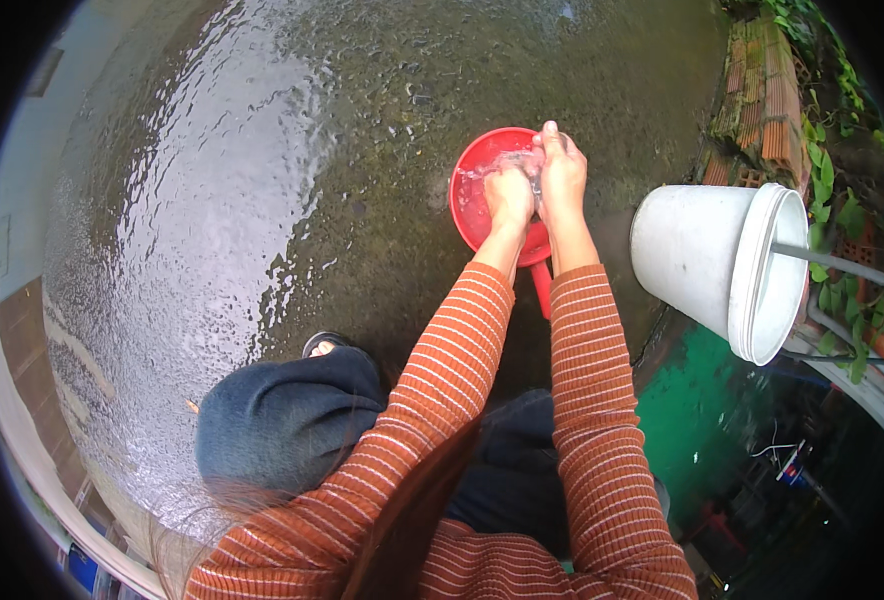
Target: The person wipes a large white board and a green table with a cloth, then washes the cloth in a bucket. They return to the workshop and wipe the inside of several black plastic crates with the damp cloth.
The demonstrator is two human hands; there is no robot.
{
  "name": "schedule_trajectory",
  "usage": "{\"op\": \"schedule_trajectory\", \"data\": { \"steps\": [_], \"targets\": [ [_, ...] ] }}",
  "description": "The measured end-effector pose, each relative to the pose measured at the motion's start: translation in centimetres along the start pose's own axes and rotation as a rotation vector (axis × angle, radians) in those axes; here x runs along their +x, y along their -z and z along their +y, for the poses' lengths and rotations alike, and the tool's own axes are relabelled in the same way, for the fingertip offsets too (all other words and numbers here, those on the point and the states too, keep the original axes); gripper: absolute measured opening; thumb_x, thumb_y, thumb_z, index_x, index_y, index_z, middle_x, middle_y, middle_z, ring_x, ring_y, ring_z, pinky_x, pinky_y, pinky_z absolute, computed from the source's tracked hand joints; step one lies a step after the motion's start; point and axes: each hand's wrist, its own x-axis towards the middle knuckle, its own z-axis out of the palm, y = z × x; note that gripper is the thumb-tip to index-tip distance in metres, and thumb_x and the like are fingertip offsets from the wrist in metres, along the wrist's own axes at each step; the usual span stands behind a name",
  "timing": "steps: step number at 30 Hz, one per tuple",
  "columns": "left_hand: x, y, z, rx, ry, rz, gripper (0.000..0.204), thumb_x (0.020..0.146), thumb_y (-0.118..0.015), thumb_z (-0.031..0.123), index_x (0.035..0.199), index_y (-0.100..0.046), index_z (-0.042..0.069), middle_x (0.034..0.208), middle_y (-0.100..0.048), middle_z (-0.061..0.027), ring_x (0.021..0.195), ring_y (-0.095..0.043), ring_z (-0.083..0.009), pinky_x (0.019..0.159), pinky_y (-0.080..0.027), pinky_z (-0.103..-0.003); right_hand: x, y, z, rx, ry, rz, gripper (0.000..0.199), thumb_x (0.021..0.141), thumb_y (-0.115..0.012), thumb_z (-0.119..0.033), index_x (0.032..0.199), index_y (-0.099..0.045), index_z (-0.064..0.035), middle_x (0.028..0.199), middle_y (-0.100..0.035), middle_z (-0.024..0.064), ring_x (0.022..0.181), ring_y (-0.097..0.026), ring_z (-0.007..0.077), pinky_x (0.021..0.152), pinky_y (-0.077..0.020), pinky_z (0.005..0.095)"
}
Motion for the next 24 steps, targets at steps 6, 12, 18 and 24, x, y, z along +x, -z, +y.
{"op": "schedule_trajectory", "data": {
  "steps": [6, 12, 18, 24],
  "targets": [
    [-1.1, 1.5, -1.9, 0.414, -0.226, 0.163, 0.047, 0.092, -0.032, 0.034, 0.098, -0.059, -0.004, 0.092, -0.060, -0.0272, 0.096, -0.057, -0.0381, 0.083, -0.041, -0.043, 1.2, 5.6, 4.5, -0.277, 0.033, 0.038, 0.030, 0.090, -0.049, -0.029, 0.096, -0.052, 0.0005, 0.085, -0.055, 0.0112, 0.078, -0.053, 0.0208, 0.071, -0.0424, 0.0321],
    [0.5, 0.6, -3.8, 0.045, -0.093, 0.372, 0.044, 0.091, -0.039, 0.034, 0.121, -0.048, 0.004, 0.122, -0.051, -0.0163, 0.107, -0.052, -0.0311, 0.090, -0.039, -0.037, 0.3, 9.1, 12.7, -0.738, 0.053, -0.148, 0.082, 0.067, -0.064, -0.008, 0.138, -0.022, -0.0074, 0.126, -0.044, 0.0224, 0.121, -0.041, 0.0315, 0.101, -0.0310, 0.0333],
    [1.5, 2.2, -3.8, -0.491, 0.371, -0.043, 0.051, 0.089, -0.038, 0.046, 0.126, -0.043, 0.010, 0.125, -0.048, -0.0121, 0.116, -0.044, -0.0329, 0.093, -0.027, -0.060, -1.3, 5.5, 3.8, -0.422, -0.128, -0.105, 0.045, 0.071, -0.067, -0.007, 0.112, -0.053, 0.0045, 0.101, -0.062, 0.0136, 0.093, -0.059, 0.0204, 0.083, -0.0445, 0.0302],
    [-3.0, 0.6, 1.9, -0.907, 0.195, -0.511, 0.055, 0.089, -0.033, 0.054, 0.125, -0.044, 0.015, 0.127, -0.047, -0.0100, 0.118, -0.043, -0.0300, 0.095, -0.029, -0.059, -4.6, 1.2, -6.8, -0.067, 0.110, -0.105, 0.024, 0.074, -0.071, -0.013, 0.091, -0.058, -0.0005, 0.089, -0.061, 0.0054, 0.079, -0.057, 0.0122, 0.074, -0.0442, 0.0269]
  ]
}}
